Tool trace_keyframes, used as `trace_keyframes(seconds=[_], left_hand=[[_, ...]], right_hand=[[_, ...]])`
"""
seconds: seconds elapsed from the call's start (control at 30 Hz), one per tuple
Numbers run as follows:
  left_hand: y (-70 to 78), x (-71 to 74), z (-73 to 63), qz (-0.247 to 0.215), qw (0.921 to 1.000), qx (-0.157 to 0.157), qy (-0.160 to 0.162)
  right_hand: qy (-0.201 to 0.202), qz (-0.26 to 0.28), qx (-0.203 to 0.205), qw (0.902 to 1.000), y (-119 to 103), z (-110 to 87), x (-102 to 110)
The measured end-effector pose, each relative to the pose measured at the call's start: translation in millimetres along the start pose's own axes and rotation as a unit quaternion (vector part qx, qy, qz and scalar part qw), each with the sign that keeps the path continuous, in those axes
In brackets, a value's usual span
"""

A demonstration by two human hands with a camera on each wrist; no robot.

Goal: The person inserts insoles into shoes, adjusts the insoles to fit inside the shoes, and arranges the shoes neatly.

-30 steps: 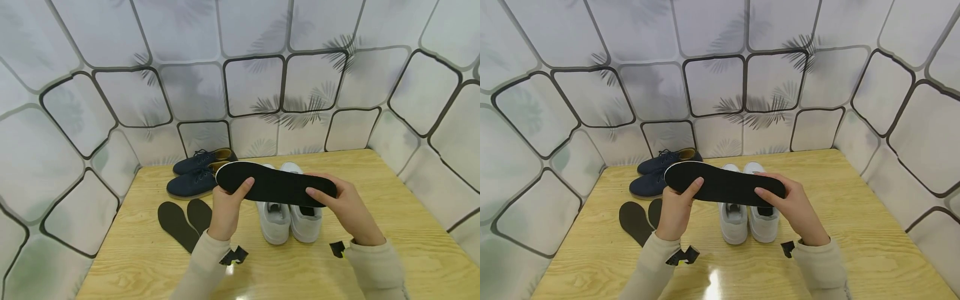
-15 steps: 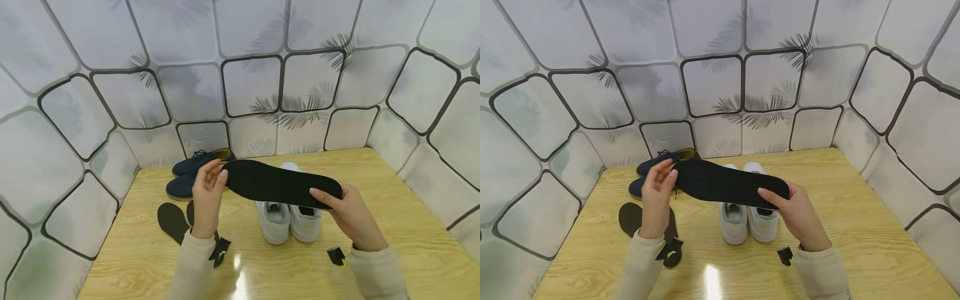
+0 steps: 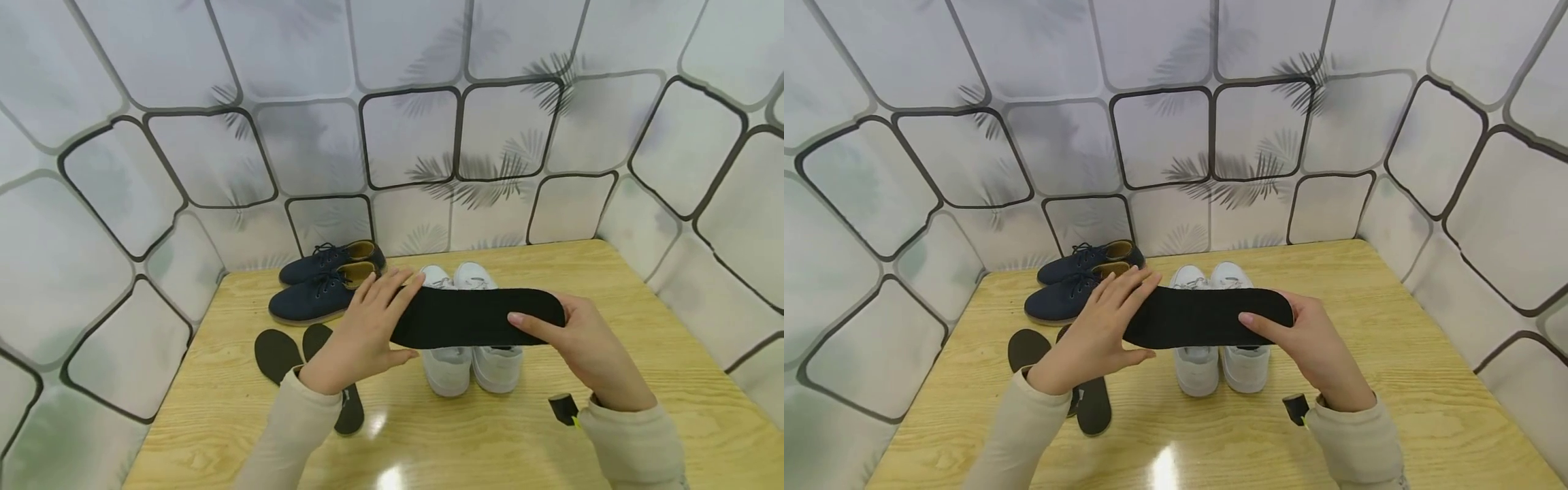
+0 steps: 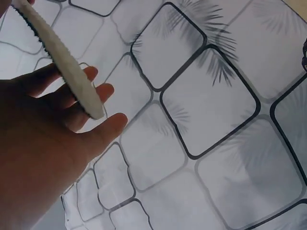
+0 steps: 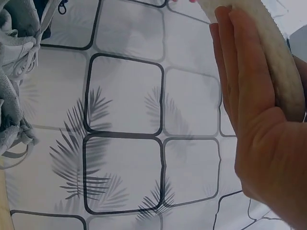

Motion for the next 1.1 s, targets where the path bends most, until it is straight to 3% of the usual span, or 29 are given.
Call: trace_keyframes(seconds=[0.1, 0.17, 0.23, 0.27, 0.3, 0.37, 0.43, 0.47, 0.57, 0.63, 0.73, 0.93, 1.03, 1.1], left_hand=[[0.5, -3.3, 0.9, -0.019, 0.9997, 0.001, -0.016], [0.6, -4.3, 1.5, -0.035, 0.9993, 0.004, -0.015], [0.1, -5.2, 3.1, -0.039, 0.9991, 0.009, -0.01], [-0.1, -5.4, 4.1, -0.035, 0.9993, 0.01, -0.006], [-0.4, -5.8, 5.5, -0.027, 0.9996, 0.011, 0.0], [-0.6, -6.8, 9.6, -0.005, 0.9998, 0.01, 0.013], [-0.2, -7.9, 15.1, 0.014, 0.9995, 0.005, 0.027], [0.5, -8.2, 17.9, 0.021, 0.9992, 0.0, 0.034], [2.8, -9.5, 27.3, 0.029, 0.9979, -0.022, 0.054], [4.5, -10.2, 32.5, 0.03, 0.9968, -0.036, 0.064], [6.5, -10.7, 38.8, 0.044, 0.9953, -0.052, 0.069], [4.6, -12.3, 45.4, 0.06, 0.9948, -0.063, 0.053], [1.2, -15.5, 46.9, 0.038, 0.9946, -0.046, 0.085], [-1.4, -19.5, 47.0, 0.027, 0.9907, -0.018, 0.132]], right_hand=[[-0.005, -0.022, 0.0, 0.9997, 0.1, -0.2, -0.4], [0.013, -0.08, 0.011, 0.9966, -0.7, -0.6, -1.1], [0.063, -0.16, 0.065, 0.983, -2.4, -0.2, -3.6], [0.097, -0.203, 0.105, 0.9687, -3.3, 0.5, -5.4], [0.129, -0.248, 0.149, 0.9483, -5.7, 0.7, -8.3], [0.179, -0.325, 0.245, 0.8955, -10.7, 2.3, -16.3], [0.183, -0.383, 0.324, 0.8456, -16.0, 5.3, -26.7], [0.165, -0.412, 0.344, 0.8274, -18.2, 7.4, -32.0], [0.109, -0.495, 0.356, 0.7847, -22.3, 15.5, -47.6], [0.094, -0.534, 0.343, 0.7673, -22.1, 21.0, -54.8], [0.086, -0.55, 0.328, 0.7635, -19.7, 26.4, -59.7], [0.062, -0.543, 0.309, 0.7782, -14.2, 30.2, -60.3], [0.048, -0.525, 0.287, 0.7999, -12.9, 32.1, -54.3], [0.044, -0.491, 0.26, 0.83, -11.5, 33.6, -45.9]])
Point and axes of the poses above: each hand's wrist, its own z-axis towards the middle knuckle, its own x-axis out of the back of the hand, y = z × x, the point moved 1 cm from there along z, towards the middle knuckle
